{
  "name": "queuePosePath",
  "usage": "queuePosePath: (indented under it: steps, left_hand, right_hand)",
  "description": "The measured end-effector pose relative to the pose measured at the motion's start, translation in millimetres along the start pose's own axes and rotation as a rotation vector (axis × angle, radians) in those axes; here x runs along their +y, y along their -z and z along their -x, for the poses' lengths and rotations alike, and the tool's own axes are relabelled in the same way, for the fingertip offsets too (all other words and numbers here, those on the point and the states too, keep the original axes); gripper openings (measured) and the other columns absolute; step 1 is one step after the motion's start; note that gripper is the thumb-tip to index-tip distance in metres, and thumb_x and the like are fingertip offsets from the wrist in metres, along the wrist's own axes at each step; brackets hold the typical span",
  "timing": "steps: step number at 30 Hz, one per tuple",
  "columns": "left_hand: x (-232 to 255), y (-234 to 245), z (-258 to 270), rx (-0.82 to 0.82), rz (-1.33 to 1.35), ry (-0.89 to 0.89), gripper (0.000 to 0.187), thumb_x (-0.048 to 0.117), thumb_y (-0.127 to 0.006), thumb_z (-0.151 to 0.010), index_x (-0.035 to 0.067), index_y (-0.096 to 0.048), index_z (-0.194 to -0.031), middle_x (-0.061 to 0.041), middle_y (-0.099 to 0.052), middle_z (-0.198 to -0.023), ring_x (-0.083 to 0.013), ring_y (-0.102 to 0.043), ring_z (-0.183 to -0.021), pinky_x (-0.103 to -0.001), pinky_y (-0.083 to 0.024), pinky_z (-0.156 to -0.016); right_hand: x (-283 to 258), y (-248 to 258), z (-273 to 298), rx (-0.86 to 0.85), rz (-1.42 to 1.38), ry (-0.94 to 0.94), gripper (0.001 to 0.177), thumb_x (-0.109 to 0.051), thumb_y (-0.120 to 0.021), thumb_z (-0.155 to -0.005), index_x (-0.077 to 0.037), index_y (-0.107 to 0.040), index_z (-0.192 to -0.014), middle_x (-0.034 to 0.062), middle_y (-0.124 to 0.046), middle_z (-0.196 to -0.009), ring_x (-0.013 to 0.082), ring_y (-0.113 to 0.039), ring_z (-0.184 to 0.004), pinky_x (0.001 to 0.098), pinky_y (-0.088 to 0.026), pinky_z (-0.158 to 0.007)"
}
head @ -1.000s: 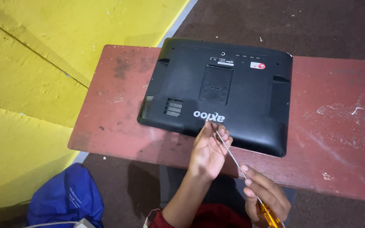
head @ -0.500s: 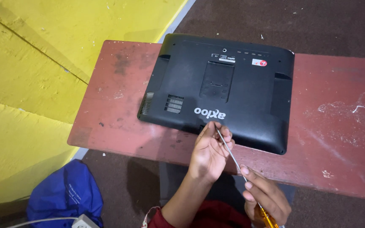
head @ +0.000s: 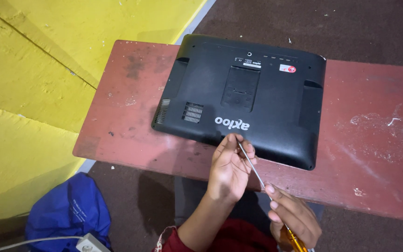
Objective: Repairing a monitor by unscrewing the back panel using a screwdriver
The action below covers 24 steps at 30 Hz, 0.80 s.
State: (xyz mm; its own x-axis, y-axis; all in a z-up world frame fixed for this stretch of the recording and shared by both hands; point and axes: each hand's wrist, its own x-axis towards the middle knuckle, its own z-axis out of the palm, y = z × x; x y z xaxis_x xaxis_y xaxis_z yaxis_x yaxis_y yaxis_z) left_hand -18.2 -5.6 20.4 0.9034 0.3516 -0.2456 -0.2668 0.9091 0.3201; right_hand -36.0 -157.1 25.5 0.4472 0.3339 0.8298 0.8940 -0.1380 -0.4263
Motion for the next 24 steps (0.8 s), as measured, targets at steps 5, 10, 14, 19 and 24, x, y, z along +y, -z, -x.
queuePosePath:
  steps: [5,10,14,19,24]
  left_hand:
    - [0,-1,1,0.000,-0.024,0.005,0.018,0.025,-0.059,-0.097,0.007,-0.063,-0.098,-0.010,-0.063,-0.079,-0.0178,-0.061,-0.073,-0.027,-0.052,-0.061]
    - [1,-2,1,0.003,-0.052,0.023,0.019,0.025,-0.059,-0.097,0.006,-0.062,-0.098,-0.011,-0.063,-0.079,-0.0183,-0.062,-0.072,-0.027,-0.055,-0.059]
    - [1,-3,4,-0.054,-0.091,-0.029,0.021,0.024,-0.056,-0.099,0.003,-0.060,-0.099,-0.015,-0.064,-0.077,-0.0211,-0.061,-0.065,-0.029,-0.053,-0.057]
    - [2,-9,10,-0.084,-0.209,-0.082,0.024,0.026,-0.057,-0.098,0.003,-0.053,-0.097,-0.018,-0.063,-0.067,-0.0234,-0.062,-0.054,-0.033,-0.056,-0.047]
    - [-1,-8,12,-0.156,-0.161,-0.051,0.025,0.025,-0.058,-0.098,0.001,-0.054,-0.100,-0.020,-0.062,-0.069,-0.0251,-0.061,-0.056,-0.035,-0.057,-0.050]
  right_hand:
    - [-2,-2,-3,0.031,0.002,-0.005,0.013,-0.012,-0.055,-0.092,0.000,-0.058,-0.098,0.0255,-0.069,-0.100,0.0319,-0.076,-0.088,0.0346,-0.065,-0.077]
    - [-5,1,-1,0.004,0.036,-0.024,0.016,-0.014,-0.055,-0.093,-0.001,-0.059,-0.100,0.0245,-0.069,-0.103,0.0314,-0.076,-0.090,0.0331,-0.063,-0.077]
    - [-10,0,-1,0.025,0.059,-0.047,0.014,-0.015,-0.053,-0.094,-0.003,-0.058,-0.100,0.0230,-0.069,-0.103,0.0286,-0.076,-0.090,0.0306,-0.062,-0.079]
    - [-12,6,10,-0.019,0.054,-0.066,0.017,-0.016,-0.051,-0.095,-0.003,-0.057,-0.106,0.0219,-0.069,-0.109,0.0296,-0.074,-0.097,0.0350,-0.061,-0.087]
    - [-19,0,3,0.100,0.027,-0.093,0.014,-0.012,-0.051,-0.096,-0.002,-0.054,-0.105,0.0237,-0.067,-0.105,0.0301,-0.075,-0.092,0.0358,-0.064,-0.086]
